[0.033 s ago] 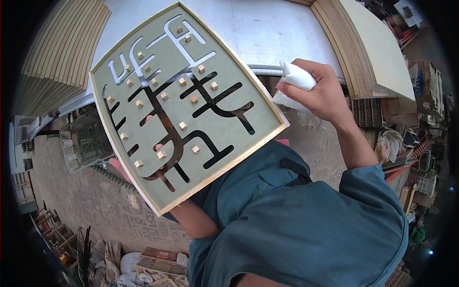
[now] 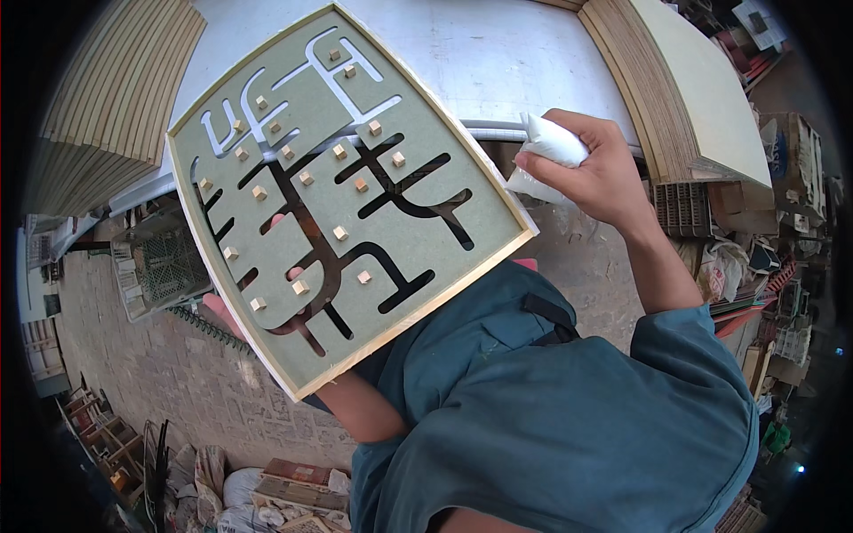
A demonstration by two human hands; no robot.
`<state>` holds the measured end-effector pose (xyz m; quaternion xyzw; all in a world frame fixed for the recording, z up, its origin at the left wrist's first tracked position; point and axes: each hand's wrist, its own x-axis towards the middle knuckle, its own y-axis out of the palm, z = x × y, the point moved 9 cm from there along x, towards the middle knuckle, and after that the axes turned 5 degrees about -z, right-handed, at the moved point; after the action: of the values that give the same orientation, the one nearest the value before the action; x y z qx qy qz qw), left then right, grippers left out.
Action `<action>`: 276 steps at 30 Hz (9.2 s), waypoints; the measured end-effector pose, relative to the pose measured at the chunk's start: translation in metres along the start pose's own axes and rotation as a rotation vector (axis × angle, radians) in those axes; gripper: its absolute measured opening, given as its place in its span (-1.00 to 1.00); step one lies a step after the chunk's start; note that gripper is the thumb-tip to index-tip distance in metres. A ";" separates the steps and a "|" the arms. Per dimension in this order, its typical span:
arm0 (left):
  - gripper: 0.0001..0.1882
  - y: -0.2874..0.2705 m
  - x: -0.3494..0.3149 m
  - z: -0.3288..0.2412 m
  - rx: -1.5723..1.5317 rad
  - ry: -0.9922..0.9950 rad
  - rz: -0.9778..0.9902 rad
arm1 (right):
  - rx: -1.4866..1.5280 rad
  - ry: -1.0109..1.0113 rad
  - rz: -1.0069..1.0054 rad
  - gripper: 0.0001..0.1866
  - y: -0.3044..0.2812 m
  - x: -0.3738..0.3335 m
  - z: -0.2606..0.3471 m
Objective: Applying glue to the grooves of a wooden maze-pattern board and aligning wooden sheets for assembly.
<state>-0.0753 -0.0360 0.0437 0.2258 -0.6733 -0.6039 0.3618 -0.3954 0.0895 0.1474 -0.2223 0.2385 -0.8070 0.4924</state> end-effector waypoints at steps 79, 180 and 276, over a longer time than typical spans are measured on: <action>-0.11 -0.042 0.071 0.092 0.465 0.420 -0.319 | 0.404 0.100 0.093 -0.80 0.036 -0.045 0.048; -0.17 -0.047 0.065 0.091 0.585 0.373 -0.521 | -0.007 0.034 -0.087 -0.79 0.050 -0.019 0.042; -0.20 -0.049 0.062 0.092 0.561 0.361 -0.622 | -0.157 0.018 -0.278 -0.74 -0.006 0.012 -0.003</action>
<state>-0.1916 -0.0305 0.0081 0.6081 -0.6373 -0.4292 0.1997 -0.4059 0.0820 0.1499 -0.2835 0.2720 -0.8484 0.3549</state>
